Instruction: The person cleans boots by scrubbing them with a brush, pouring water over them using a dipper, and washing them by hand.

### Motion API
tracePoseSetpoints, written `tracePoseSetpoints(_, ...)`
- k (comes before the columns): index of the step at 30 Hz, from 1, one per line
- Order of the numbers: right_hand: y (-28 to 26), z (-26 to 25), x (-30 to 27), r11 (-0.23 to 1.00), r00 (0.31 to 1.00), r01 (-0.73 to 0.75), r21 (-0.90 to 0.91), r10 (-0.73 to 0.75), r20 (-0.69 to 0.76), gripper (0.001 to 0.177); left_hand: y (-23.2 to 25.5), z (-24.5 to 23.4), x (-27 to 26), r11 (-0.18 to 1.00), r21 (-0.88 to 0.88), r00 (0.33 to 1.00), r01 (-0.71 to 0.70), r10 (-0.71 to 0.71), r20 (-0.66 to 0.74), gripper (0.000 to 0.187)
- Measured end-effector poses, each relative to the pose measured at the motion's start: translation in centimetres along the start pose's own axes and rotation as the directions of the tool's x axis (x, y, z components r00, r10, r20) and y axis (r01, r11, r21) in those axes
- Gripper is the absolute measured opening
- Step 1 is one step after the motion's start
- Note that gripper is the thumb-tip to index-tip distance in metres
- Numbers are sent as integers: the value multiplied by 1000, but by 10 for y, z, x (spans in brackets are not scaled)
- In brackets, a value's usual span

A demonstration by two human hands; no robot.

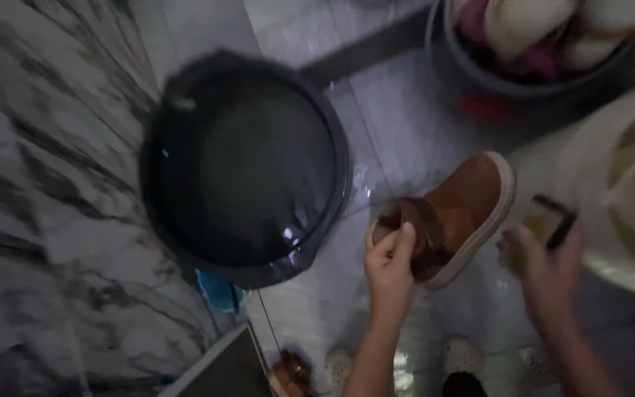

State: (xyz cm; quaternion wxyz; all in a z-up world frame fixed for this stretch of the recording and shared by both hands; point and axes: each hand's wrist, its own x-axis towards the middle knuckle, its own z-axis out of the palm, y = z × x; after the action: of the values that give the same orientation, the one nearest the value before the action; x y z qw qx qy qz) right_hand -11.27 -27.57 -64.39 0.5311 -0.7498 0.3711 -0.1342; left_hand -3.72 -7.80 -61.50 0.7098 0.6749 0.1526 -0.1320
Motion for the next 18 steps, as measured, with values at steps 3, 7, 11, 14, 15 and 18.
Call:
tracePoseSetpoints(3,-84,-22,-50,697,754,654,-294,-635,171,64,65,18,-18,997,-8,997,-71,71,16,37)
tracePoseSetpoints(7,-217,-37,-75,630,855,519,-578,-392,341,73,161,37,-57,911,138,916,-388,365,165,30)
tracePoseSetpoints(11,-335,-68,-55,676,797,578,-458,-589,135,53,230,46,-100,875,-60,849,-480,480,221,26)
tracePoseSetpoints(14,-368,-87,-106,597,666,695,-401,-745,45,51,273,56,-106,842,-150,841,-518,533,89,24)
tracePoseSetpoints(15,-376,-90,-124,489,520,803,-341,-854,-2,51,287,54,-107,861,-160,867,-482,495,50,24)
tracePoseSetpoints(18,-407,-108,-141,590,644,673,-446,-764,-39,55,317,58,-121,847,-106,849,-521,527,37,26)
